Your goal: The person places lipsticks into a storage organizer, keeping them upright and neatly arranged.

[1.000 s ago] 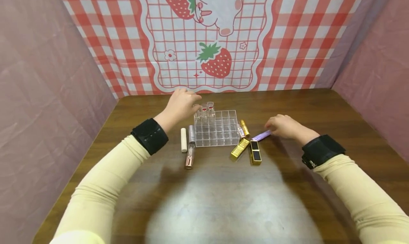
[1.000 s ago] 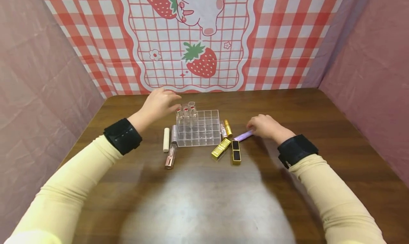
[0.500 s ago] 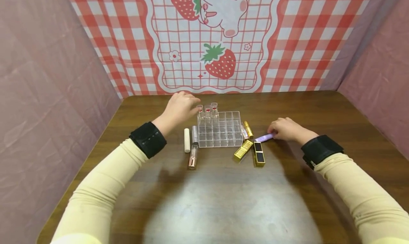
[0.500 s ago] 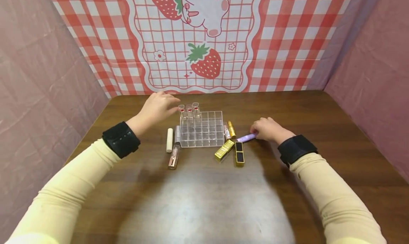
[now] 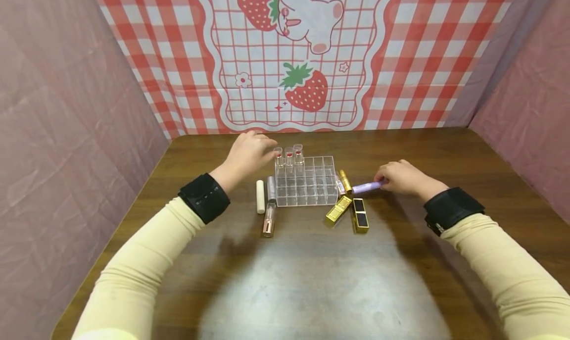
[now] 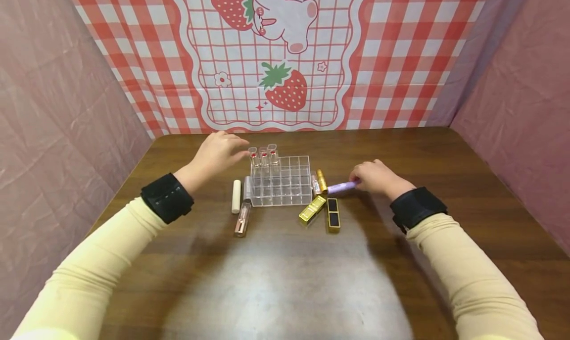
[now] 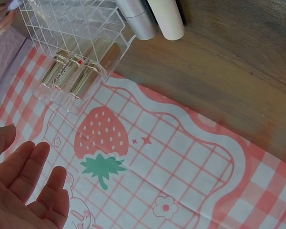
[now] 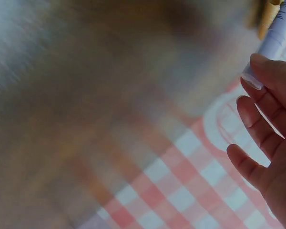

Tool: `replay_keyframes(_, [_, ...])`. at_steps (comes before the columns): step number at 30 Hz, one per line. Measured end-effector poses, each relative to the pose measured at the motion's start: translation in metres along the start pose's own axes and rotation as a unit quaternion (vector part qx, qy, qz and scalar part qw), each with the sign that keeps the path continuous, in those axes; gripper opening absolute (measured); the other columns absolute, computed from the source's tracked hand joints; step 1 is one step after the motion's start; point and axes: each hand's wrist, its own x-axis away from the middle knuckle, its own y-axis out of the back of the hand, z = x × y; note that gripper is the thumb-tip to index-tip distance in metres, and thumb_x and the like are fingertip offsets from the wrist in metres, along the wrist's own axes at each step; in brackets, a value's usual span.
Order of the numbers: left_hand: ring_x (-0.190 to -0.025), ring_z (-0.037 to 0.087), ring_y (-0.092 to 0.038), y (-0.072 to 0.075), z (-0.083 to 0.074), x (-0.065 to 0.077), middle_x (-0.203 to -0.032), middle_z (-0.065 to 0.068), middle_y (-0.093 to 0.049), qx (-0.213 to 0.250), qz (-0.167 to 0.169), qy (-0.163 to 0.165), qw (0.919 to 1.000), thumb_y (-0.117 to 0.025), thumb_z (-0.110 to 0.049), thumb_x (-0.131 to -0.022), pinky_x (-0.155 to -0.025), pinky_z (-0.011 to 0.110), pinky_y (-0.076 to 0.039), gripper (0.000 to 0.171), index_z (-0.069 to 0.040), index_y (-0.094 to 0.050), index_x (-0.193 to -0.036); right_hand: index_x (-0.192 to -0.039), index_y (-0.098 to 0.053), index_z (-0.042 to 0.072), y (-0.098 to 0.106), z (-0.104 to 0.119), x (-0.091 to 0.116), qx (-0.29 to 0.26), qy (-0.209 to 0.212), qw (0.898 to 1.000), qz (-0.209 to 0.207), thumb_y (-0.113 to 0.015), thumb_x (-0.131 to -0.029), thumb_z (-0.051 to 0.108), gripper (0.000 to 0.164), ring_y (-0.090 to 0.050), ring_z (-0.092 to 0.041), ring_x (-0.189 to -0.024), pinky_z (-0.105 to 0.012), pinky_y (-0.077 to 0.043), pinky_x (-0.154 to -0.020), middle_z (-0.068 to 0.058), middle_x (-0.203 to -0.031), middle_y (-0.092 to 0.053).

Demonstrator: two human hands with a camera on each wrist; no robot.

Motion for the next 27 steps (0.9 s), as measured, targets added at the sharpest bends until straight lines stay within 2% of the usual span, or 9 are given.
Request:
replay_keyframes(4, [-0.102, 0.026, -0.057, 0.001, -0.001, 0.002, -0.108, 0.005, -0.067, 0.005, 0.004, 0.002, 1.0000, -0.060, -0.028, -0.088, -0.085, 0.039, -0.042, 0.029, -0.011, -0.067, -0.110, -0.079, -0.069, 0.009, 0.021, 0.009, -0.001, 0.003, 0.011, 1.000, -0.025, -0.071, -0.071, 0.007, 0.009, -0.056, -0.015, -0.069, -0.037, -0.041, -0.062, -0.002, -0.079, -0.065])
replay_keyframes(7, [-0.102, 0.026, -0.056, 0.001, -0.003, 0.003, -0.110, 0.005, -0.066, 0.009, 0.012, 0.008, 0.9999, -0.060, -0.028, -0.088, -0.083, 0.038, -0.041, 0.030, -0.011, -0.067, -0.111, -0.079, -0.068, 0.008, 0.034, 0.017, -0.004, 0.007, 0.036, 0.998, -0.047, -0.071, -0.072, 0.006, 0.008, -0.056, -0.015, -0.068, -0.036, -0.042, -0.061, -0.002, -0.078, -0.064])
replay_keyframes(14, [-0.097, 0.024, -0.057, -0.001, -0.006, 0.008, -0.109, 0.005, -0.067, 0.009, 0.016, 0.008, 0.9998, -0.059, -0.028, -0.089, -0.081, 0.036, -0.042, 0.029, -0.011, -0.067, -0.111, -0.078, -0.069, 0.005, 0.054, 0.044, -0.014, 0.000, 0.084, 0.992, -0.096, -0.071, -0.072, 0.005, 0.007, -0.056, -0.016, -0.066, -0.034, -0.042, -0.060, -0.003, -0.075, -0.064])
replay_keyframes(20, [-0.092, 0.025, -0.059, -0.004, -0.001, 0.018, -0.105, 0.005, -0.068, 0.011, 0.013, 0.010, 0.9998, -0.061, -0.024, -0.087, -0.077, 0.036, -0.044, 0.025, -0.011, -0.069, -0.107, -0.081, -0.069, 0.001, 0.065, 0.065, -0.040, -0.014, 0.116, 0.985, -0.124, -0.069, -0.073, 0.000, 0.008, -0.056, -0.017, -0.066, -0.033, -0.043, -0.059, -0.006, -0.076, -0.064])
replay_keyframes(27, [-0.093, 0.025, -0.060, -0.014, 0.007, 0.035, -0.102, 0.006, -0.069, 0.026, 0.017, 0.021, 0.9993, -0.060, -0.024, -0.088, -0.080, 0.037, -0.044, 0.025, -0.009, -0.069, -0.106, -0.087, -0.069, 0.000, 0.077, 0.080, -0.078, -0.007, 0.096, 0.987, -0.129, -0.067, -0.077, 0.000, 0.010, -0.061, -0.025, -0.074, -0.039, -0.047, -0.064, -0.010, -0.081, -0.065])
